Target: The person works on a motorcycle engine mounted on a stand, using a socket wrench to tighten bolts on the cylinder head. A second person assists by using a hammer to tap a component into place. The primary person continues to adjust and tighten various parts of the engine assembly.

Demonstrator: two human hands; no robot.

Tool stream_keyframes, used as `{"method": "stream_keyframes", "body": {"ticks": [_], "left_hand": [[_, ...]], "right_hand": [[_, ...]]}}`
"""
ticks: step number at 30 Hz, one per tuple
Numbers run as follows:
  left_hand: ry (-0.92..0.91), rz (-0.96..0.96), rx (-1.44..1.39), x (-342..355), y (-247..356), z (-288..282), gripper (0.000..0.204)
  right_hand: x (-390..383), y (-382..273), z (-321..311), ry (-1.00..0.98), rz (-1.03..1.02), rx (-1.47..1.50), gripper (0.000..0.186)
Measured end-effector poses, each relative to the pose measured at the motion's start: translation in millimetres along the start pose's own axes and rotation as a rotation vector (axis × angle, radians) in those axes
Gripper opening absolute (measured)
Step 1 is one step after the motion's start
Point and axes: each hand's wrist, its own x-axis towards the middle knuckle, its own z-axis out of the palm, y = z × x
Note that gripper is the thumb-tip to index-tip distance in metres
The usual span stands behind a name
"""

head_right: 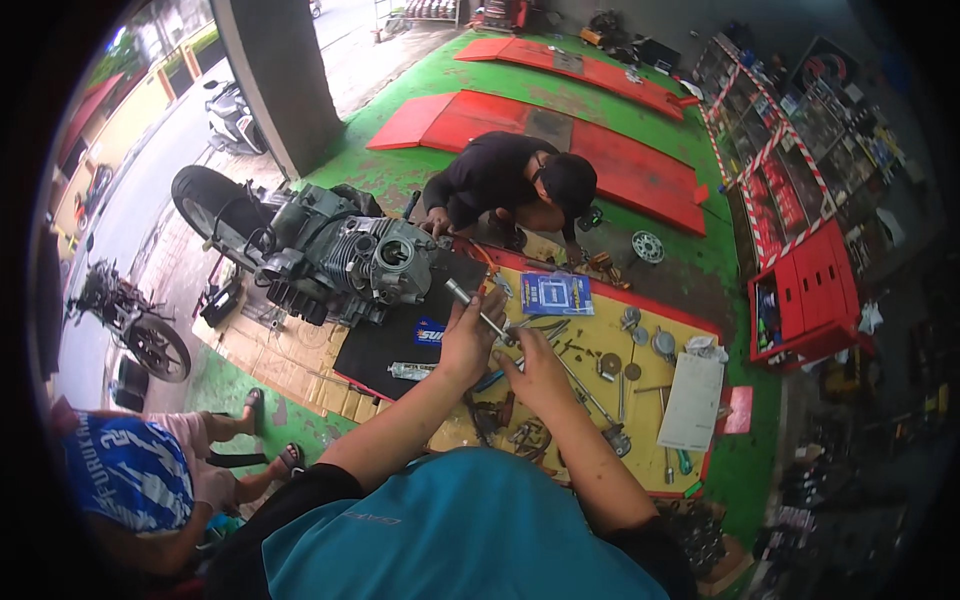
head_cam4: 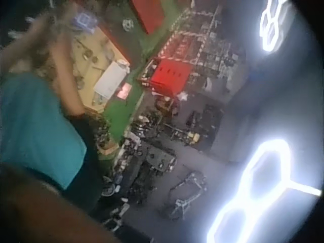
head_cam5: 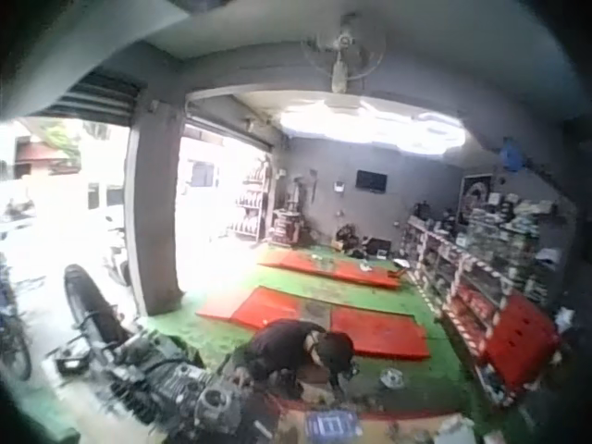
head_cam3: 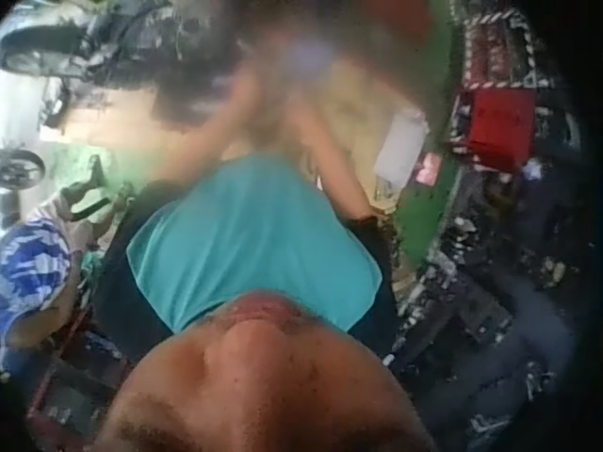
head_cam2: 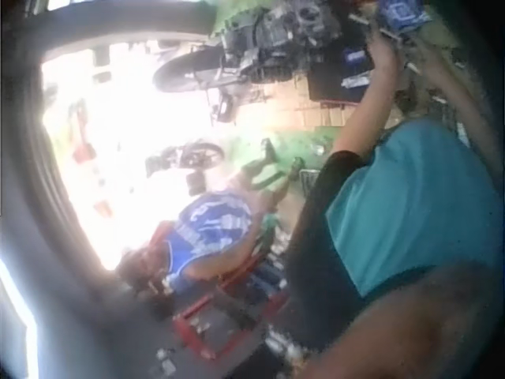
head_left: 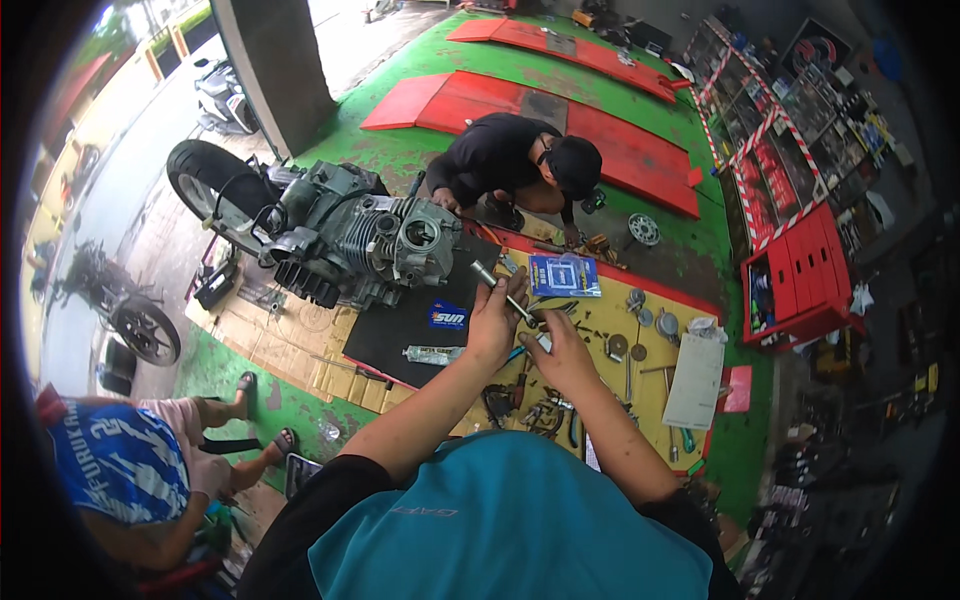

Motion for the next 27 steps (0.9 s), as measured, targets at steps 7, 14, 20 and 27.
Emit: {"method": "stream_keyframes", "body": {"ticks": [7, 14, 20, 27], "left_hand": [[0.005, -0.019, 0.038, 29, 6, 0, 0.041], [0.027, 0.009, 0.144, 43, 16, -8, 0.030], [0.041, 0.048, 0.097, 49, 16, -13, 0.032], [0.034, 0.070, -0.076, 46, 15, -10, 0.041]], "right_hand": [[38, 6, -14, -0.016, -0.052, -0.186, 0.023], [76, 8, -35, 0.036, -0.305, -0.295, 0.023], [104, 10, -41, 0.042, -0.396, -0.426, 0.024], [102, -3, -29, -0.089, 0.231, 0.218, 0.024]]}}
